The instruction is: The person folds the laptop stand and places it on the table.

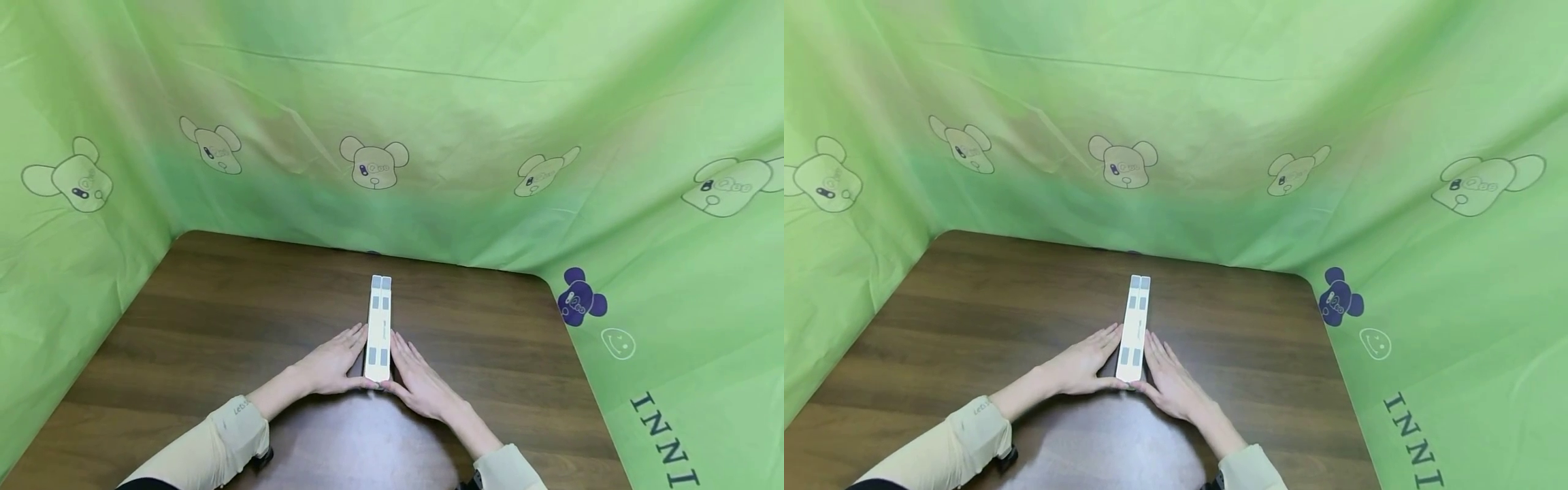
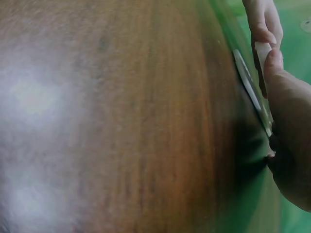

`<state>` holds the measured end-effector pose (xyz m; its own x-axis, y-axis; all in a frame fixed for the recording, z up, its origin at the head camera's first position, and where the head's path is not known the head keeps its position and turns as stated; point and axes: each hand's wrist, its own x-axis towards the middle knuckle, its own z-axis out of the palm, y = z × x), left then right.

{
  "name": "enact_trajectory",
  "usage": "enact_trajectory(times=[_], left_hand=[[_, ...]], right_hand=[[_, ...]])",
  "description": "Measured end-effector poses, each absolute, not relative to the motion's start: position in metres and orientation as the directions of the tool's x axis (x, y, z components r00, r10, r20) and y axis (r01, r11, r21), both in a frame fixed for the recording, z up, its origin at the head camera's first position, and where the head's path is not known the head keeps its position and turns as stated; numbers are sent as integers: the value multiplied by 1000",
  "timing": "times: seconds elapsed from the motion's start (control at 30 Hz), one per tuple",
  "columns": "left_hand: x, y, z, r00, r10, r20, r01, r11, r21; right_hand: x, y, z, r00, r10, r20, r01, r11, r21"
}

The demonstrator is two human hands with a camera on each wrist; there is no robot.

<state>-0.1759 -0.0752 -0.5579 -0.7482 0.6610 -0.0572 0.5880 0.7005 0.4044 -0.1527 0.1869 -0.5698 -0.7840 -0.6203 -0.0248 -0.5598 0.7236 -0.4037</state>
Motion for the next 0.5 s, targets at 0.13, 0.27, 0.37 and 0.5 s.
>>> enact_trajectory(times=[0.13, 0.27, 0.37, 0.5], left_hand=[[-173, -73, -563, -751, 659, -40, 607, 713, 350], [-169, -71, -567, -754, 656, -18, 618, 719, 320], [-167, -69, -571, -761, 648, -15, 613, 727, 310], [-166, -68, -572, -777, 629, -30, 595, 748, 294]], right_hand=[[-152, 186, -575, -781, -625, -14, -574, 726, -380], [-150, 185, -580, -783, -622, -10, -583, 740, -336], [-149, 185, -583, -786, -619, -9, -587, 749, -307], [-149, 186, -583, -776, -630, 4, -604, 742, -290]])
